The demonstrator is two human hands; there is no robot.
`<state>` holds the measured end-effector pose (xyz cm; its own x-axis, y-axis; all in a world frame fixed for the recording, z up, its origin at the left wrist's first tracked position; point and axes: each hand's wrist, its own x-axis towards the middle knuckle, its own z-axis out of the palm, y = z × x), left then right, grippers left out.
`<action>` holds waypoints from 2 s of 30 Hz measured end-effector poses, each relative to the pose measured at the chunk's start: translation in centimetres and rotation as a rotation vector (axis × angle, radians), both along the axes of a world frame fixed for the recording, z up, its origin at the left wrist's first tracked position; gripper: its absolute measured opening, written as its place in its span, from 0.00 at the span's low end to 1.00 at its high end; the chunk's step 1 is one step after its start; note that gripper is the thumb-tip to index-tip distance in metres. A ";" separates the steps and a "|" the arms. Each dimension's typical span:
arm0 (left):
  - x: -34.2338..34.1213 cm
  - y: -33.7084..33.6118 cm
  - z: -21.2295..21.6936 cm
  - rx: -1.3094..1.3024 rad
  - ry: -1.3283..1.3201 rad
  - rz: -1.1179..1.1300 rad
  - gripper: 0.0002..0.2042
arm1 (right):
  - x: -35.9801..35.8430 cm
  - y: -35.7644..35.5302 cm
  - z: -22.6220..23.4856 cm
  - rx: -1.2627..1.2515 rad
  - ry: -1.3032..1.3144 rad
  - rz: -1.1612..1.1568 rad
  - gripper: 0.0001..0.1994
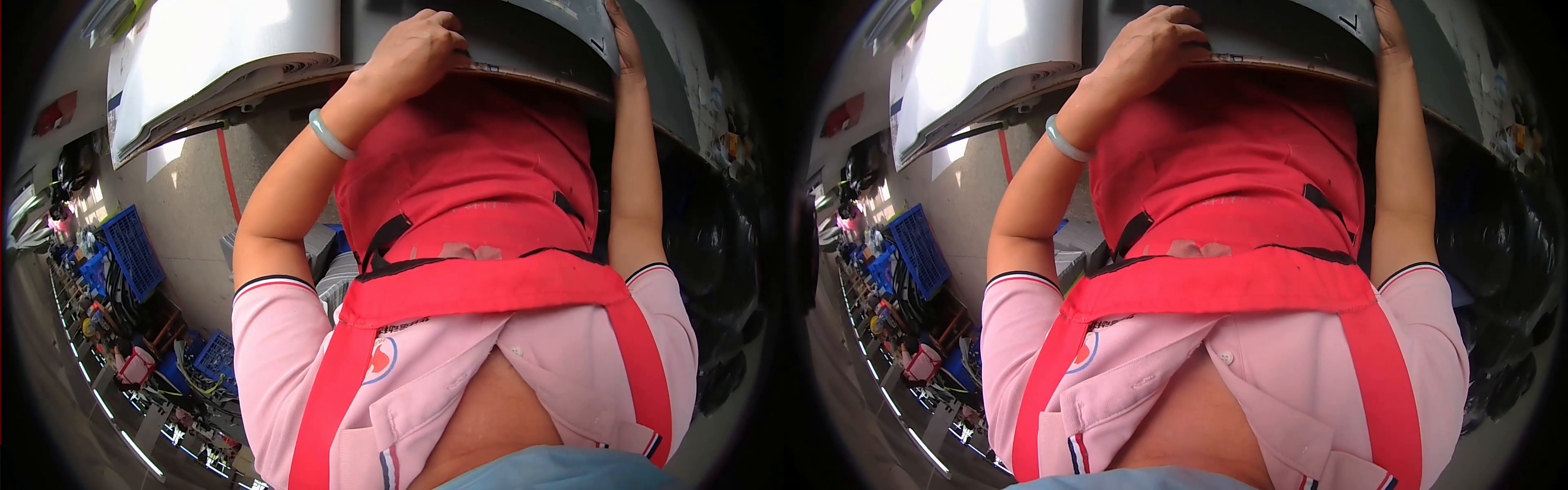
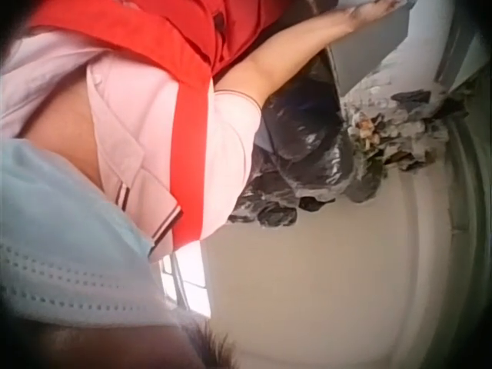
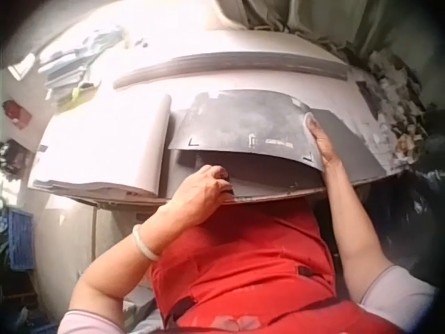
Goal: The recorder uses a cleaning block to wipe down grey plastic components and then organizes large paper sheets at a manufacturing workbench.
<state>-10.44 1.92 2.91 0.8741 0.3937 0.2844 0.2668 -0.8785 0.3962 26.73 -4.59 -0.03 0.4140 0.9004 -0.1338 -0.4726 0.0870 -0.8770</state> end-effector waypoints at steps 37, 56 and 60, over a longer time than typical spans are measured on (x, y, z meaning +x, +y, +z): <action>7.5 -2.5 1.6 -0.100 -0.036 -0.161 0.08 | 1.7 -0.7 -0.1 -0.016 -0.050 -0.017 0.23; 8.0 -1.3 -0.6 0.016 0.013 -0.252 0.05 | 2.1 -0.1 -1.2 -0.035 -0.081 -0.023 0.21; 8.3 -1.5 -0.3 0.027 -0.012 -0.269 0.06 | 2.9 -0.6 -1.7 0.246 0.997 0.456 0.22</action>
<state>-2.13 0.44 2.65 0.9429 0.1401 0.3023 0.0180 -0.9274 0.3735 29.60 -5.17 -1.71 -0.1531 0.9880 -0.0188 -0.9854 -0.1540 -0.0718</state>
